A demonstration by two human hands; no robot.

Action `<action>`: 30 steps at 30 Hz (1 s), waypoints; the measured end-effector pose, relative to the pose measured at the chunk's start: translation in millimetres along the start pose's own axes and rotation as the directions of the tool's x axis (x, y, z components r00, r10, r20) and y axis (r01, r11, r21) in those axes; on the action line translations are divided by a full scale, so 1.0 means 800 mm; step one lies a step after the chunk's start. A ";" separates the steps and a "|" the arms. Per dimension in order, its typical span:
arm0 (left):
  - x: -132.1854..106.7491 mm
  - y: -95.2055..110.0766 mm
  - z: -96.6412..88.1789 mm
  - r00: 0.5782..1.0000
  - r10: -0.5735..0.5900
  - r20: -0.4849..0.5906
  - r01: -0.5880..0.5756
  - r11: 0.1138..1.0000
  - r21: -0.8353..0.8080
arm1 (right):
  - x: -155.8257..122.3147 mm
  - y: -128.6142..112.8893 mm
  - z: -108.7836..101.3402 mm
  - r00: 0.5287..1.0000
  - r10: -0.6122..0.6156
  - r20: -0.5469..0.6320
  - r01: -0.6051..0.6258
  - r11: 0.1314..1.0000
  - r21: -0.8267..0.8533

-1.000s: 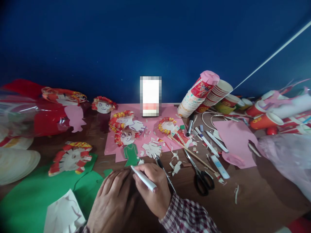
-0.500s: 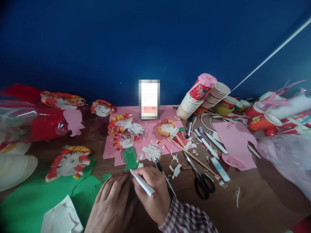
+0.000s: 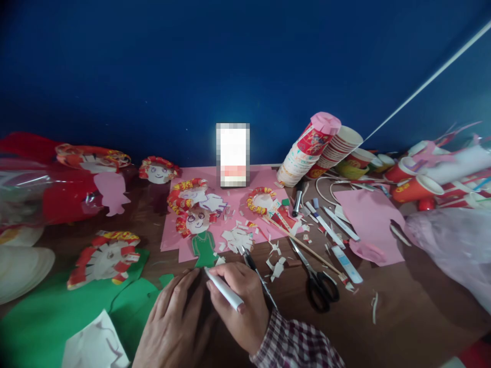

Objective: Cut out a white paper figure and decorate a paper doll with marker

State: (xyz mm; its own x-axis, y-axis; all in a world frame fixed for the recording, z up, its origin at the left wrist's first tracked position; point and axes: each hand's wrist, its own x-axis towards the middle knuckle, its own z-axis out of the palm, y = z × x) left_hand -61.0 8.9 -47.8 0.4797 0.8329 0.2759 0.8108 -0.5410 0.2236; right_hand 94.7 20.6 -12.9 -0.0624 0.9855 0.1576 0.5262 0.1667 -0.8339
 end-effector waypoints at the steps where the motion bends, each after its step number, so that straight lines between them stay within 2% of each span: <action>1: 0.000 0.000 0.000 1.000 0.001 0.001 -0.001 1.000 0.001 | 0.000 0.000 0.000 1.000 0.000 -0.004 0.000 1.000 -0.003; 22: -0.001 0.000 0.000 1.000 0.001 -0.011 -0.001 1.000 0.005 | -0.003 0.003 -0.001 0.998 0.056 -0.042 -0.056 0.998 -0.004; 30: 0.001 -0.001 0.000 1.000 0.007 -0.018 -0.007 1.000 0.012 | -0.004 0.001 -0.009 0.993 0.111 -0.029 -0.105 0.982 0.157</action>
State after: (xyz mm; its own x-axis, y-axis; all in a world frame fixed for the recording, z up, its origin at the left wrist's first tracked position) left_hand -61.0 10.1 -47.3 0.4796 0.8266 0.2945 0.8113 -0.5455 0.2101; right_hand 101.1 17.1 -10.2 0.0213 0.9966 0.0798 0.3906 0.0651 -0.9183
